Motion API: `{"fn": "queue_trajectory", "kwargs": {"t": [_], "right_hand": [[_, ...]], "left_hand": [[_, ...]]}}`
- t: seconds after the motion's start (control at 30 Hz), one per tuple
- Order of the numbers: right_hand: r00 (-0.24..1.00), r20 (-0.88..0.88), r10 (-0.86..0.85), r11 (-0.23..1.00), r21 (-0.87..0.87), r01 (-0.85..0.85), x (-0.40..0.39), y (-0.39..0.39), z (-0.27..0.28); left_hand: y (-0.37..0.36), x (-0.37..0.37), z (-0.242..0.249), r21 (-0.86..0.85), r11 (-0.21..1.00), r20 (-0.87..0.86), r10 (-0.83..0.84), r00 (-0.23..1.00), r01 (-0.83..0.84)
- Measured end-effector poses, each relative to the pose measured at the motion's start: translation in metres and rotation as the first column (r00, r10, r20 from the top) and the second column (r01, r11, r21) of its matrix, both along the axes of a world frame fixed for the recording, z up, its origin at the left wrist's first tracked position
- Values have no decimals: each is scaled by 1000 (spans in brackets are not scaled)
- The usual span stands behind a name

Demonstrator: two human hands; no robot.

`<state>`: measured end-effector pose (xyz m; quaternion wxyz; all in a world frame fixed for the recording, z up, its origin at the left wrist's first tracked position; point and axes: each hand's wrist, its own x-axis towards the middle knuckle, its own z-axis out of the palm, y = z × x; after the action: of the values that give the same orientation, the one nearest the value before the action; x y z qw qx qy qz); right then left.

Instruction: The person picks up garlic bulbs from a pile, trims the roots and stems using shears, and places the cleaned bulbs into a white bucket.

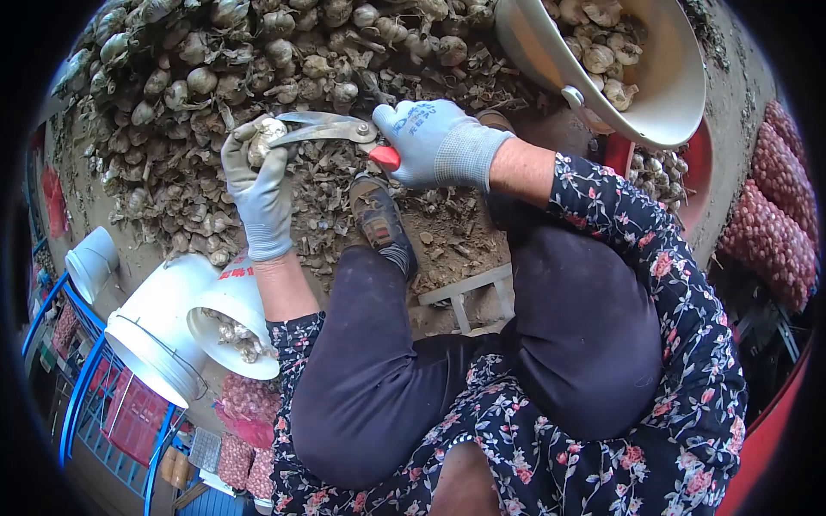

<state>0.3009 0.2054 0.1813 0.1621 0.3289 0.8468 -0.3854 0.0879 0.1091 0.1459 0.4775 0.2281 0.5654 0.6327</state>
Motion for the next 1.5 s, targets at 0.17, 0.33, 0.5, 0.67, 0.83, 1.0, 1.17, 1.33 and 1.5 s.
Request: {"fn": "queue_trajectory", "kwargs": {"t": [0.17,0.33,0.5,0.67,0.83,1.0,1.17,1.33,1.5], "right_hand": [[1000,15,9,982,189,-12,1,-2,4],[991,64,118,958,257,-130,-5,-3,3],[987,85,135,976,163,-147,-4,-2,0],[987,80,137,982,118,-146,7,-7,-3],[992,-49,115,956,277,-97,10,-11,-7],[989,12,148,959,243,-147,4,-13,-12],[983,-49,177,976,138,-169,16,-9,-21],[954,-56,293,955,-29,-295,21,-19,-11],[985,-46,168,977,-128,-172,27,-22,-16]], "left_hand": [[1,14,19,-123,986,-386,-152,910,112],[5,23,29,-100,985,-428,-170,887,140],[4,26,22,-130,984,-357,-160,920,120],[4,8,14,-284,907,-33,-333,942,311],[-2,20,5,-219,959,-293,-239,926,179],[-3,37,19,-191,977,-616,-190,765,90],[-7,32,20,-201,967,-566,-246,787,158],[-43,17,29,-380,851,18,-386,922,364],[-107,-3,89,-257,966,98,-18,995,43]]}}
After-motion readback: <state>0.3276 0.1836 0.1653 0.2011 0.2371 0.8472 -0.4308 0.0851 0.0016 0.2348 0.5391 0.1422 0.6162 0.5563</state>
